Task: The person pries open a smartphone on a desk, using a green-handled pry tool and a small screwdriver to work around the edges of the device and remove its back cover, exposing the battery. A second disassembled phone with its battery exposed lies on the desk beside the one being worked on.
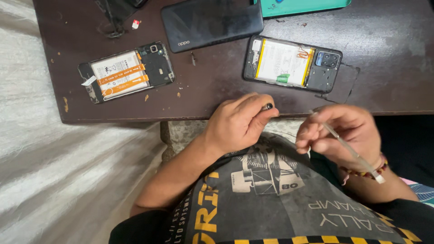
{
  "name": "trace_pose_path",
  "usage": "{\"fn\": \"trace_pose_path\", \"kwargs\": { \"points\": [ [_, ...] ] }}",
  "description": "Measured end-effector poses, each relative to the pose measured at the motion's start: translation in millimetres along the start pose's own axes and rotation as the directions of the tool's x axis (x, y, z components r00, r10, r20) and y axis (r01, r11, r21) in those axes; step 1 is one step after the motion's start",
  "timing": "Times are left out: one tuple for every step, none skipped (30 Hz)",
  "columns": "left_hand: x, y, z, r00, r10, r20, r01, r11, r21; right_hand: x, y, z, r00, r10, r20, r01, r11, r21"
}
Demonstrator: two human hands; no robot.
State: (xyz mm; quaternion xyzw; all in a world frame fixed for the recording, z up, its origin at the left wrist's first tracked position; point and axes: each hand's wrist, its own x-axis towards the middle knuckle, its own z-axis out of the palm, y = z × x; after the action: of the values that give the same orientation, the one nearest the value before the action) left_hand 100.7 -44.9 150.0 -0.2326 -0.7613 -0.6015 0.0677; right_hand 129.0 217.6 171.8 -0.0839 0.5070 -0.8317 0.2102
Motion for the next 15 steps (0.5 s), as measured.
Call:
{"fn": "trace_pose_path", "kwargs": {
  "points": [
    [0,0,0,1.0,0.013,-0.001,-0.013,1.0,0.008,4,-3,1,0.999,-0.037,0.014,0.037,0.999,-0.01],
    [0,1,0,1.0,0.027,-0.001,-0.027,1.0,0.015,8,-6,4,0.997,-0.074,0.028,0.074,0.997,-0.02],
    [0,1,0,0.999,0.04,-0.001,-0.04,0.999,0.021,13,-7,7,0.995,-0.096,-0.003,0.096,0.994,-0.042],
    [0,1,0,0.999,0.045,0.003,-0.045,0.999,0.027,18,-9,10,0.992,-0.118,-0.035,0.116,0.991,-0.064],
    [0,1,0,0.999,0.051,0.006,-0.051,0.998,0.032,23,-10,14,0.988,-0.142,-0.065,0.136,0.987,-0.088],
    [0,1,0,0.998,0.058,0.009,-0.058,0.998,0.037,26,-11,18,0.984,-0.17,-0.052,0.16,0.975,-0.155],
    [0,1,0,0.998,0.062,0.01,-0.062,0.997,0.041,29,-12,22,0.98,-0.197,-0.038,0.184,0.958,-0.22],
    [1,1,0,0.998,0.066,0.01,-0.066,0.997,0.045,32,-13,25,0.974,-0.224,-0.021,0.209,0.936,-0.283],
    [1,1,1,0.998,0.069,0.011,-0.07,0.996,0.048,35,-14,26,0.978,-0.207,0.0,0.195,0.92,-0.34],
    [1,1,1,0.997,0.078,0.009,-0.079,0.996,0.051,37,-15,27,0.982,-0.189,0.021,0.181,0.9,-0.395],
    [1,0,1,0.996,0.088,0.007,-0.088,0.995,0.056,39,-15,27,0.984,-0.174,0.037,0.173,0.887,-0.428],
    [1,0,1,0.995,0.098,0.005,-0.098,0.993,0.059,41,-15,27,0.986,-0.16,0.053,0.166,0.872,-0.46],
    [1,0,1,0.995,0.096,0.007,-0.096,0.994,0.061,42,-15,27,0.987,-0.149,0.066,0.162,0.867,-0.471],
    [0,1,1,0.996,0.093,0.011,-0.093,0.994,0.064,44,-14,27,0.987,-0.138,0.078,0.158,0.863,-0.481],
    [-1,1,1,0.996,0.09,0.014,-0.091,0.994,0.067,45,-12,27,0.987,-0.132,0.091,0.161,0.845,-0.511]
  ]
}}
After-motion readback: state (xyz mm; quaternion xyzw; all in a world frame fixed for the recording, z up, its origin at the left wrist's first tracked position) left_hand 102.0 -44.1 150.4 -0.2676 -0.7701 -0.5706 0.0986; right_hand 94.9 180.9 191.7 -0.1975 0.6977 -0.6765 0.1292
